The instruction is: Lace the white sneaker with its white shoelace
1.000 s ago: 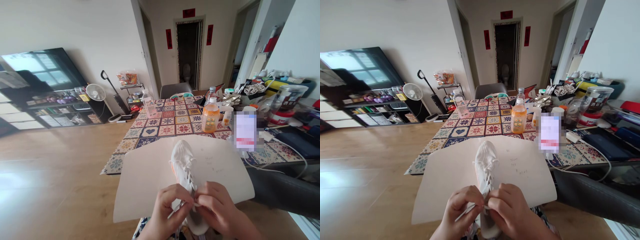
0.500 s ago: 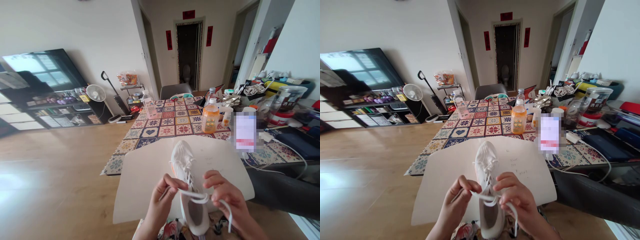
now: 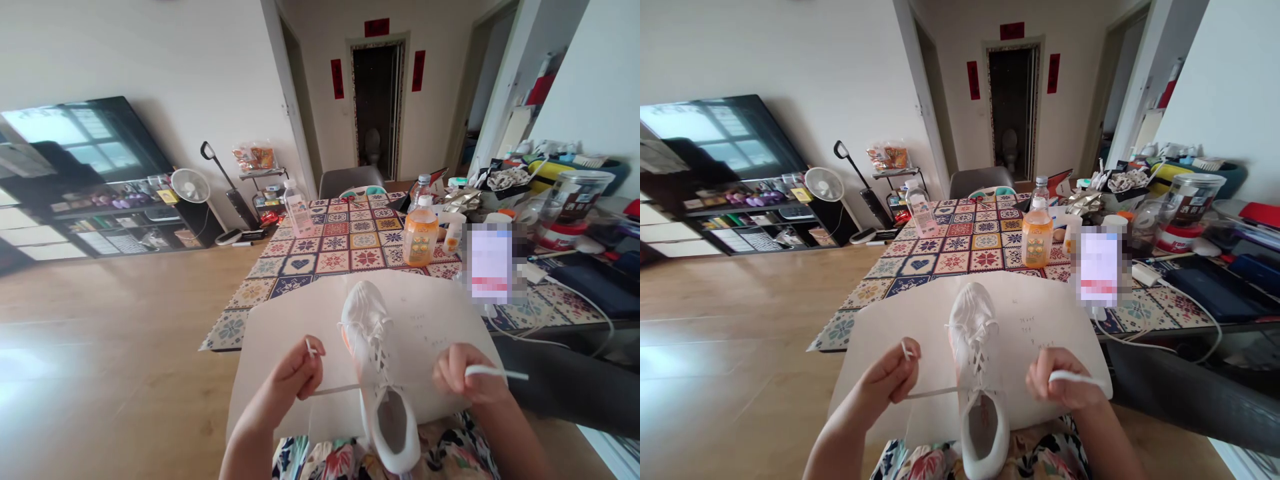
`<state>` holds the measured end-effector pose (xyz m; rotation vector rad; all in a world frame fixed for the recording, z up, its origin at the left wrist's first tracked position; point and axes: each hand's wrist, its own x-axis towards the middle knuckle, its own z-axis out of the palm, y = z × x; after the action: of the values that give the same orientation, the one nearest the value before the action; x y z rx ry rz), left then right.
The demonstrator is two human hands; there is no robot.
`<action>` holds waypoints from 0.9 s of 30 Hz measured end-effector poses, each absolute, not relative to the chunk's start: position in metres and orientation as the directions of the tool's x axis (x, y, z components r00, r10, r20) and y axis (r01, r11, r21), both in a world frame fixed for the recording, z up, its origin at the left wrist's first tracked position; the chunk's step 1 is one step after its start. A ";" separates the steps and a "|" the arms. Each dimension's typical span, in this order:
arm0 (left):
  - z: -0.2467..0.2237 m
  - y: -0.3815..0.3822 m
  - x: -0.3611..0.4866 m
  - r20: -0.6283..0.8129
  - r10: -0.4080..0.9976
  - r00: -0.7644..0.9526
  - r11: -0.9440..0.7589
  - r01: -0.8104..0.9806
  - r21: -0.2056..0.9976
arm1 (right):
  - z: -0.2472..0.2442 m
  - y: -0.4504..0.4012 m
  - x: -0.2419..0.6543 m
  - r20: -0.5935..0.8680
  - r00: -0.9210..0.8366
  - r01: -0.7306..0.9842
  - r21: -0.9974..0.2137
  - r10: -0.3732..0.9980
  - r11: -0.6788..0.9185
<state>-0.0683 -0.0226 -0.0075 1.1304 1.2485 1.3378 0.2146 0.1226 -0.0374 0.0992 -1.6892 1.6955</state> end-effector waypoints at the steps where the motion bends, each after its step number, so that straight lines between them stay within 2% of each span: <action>1: -0.007 -0.024 -0.069 -0.008 0.999 -0.051 0.011 0.042 0.999 | -0.037 0.123 0.215 0.508 -0.775 -0.486 -0.859 0.377 0.158; 3: -0.006 -0.024 -0.065 -0.110 0.992 0.058 0.095 0.217 0.972 | -0.032 0.121 0.213 0.450 -0.834 -0.389 -0.890 0.321 0.237; 6: -0.005 -0.020 -0.054 -0.248 0.965 0.086 0.196 0.388 0.900 | -0.023 0.118 0.208 0.383 -0.848 -0.257 -0.901 0.366 0.348; 8: -0.006 -0.018 -0.049 -0.283 0.957 0.062 0.230 0.432 0.872 | -0.019 0.115 0.207 0.340 -0.840 -0.161 -0.901 0.424 0.402; 12: -0.009 -0.015 -0.050 -0.271 0.962 0.039 0.228 0.431 0.873 | -0.017 0.110 0.209 0.141 -0.845 0.138 -0.875 0.516 0.464; 14: -0.009 -0.016 -0.054 -0.263 0.963 0.050 0.220 0.414 0.883 | -0.016 0.110 0.212 0.081 -0.857 0.188 -0.870 0.510 0.456; 17: -0.007 -0.020 -0.063 -0.264 0.961 0.084 0.215 0.376 0.901 | -0.017 0.115 0.217 0.113 -0.897 0.083 -0.907 0.428 0.413; 19: -0.004 -0.023 -0.070 -0.198 0.972 0.130 0.136 0.376 0.916 | -0.018 0.120 0.221 0.168 -0.918 -0.020 -0.925 0.360 0.380; 23: -0.001 -0.025 -0.074 0.104 0.964 0.245 -0.184 0.333 0.925 | -0.024 0.127 0.222 0.286 -0.910 -0.196 -0.934 0.299 0.297; 27: -0.007 -0.018 -0.050 0.332 0.929 0.163 -0.341 0.028 0.940 | -0.031 0.120 0.208 0.400 -0.854 -0.358 -0.916 0.332 0.184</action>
<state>-0.0501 -0.0183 -0.0071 1.5706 0.9475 1.3058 0.2083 0.1197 -0.0309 0.0246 -1.9416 1.7217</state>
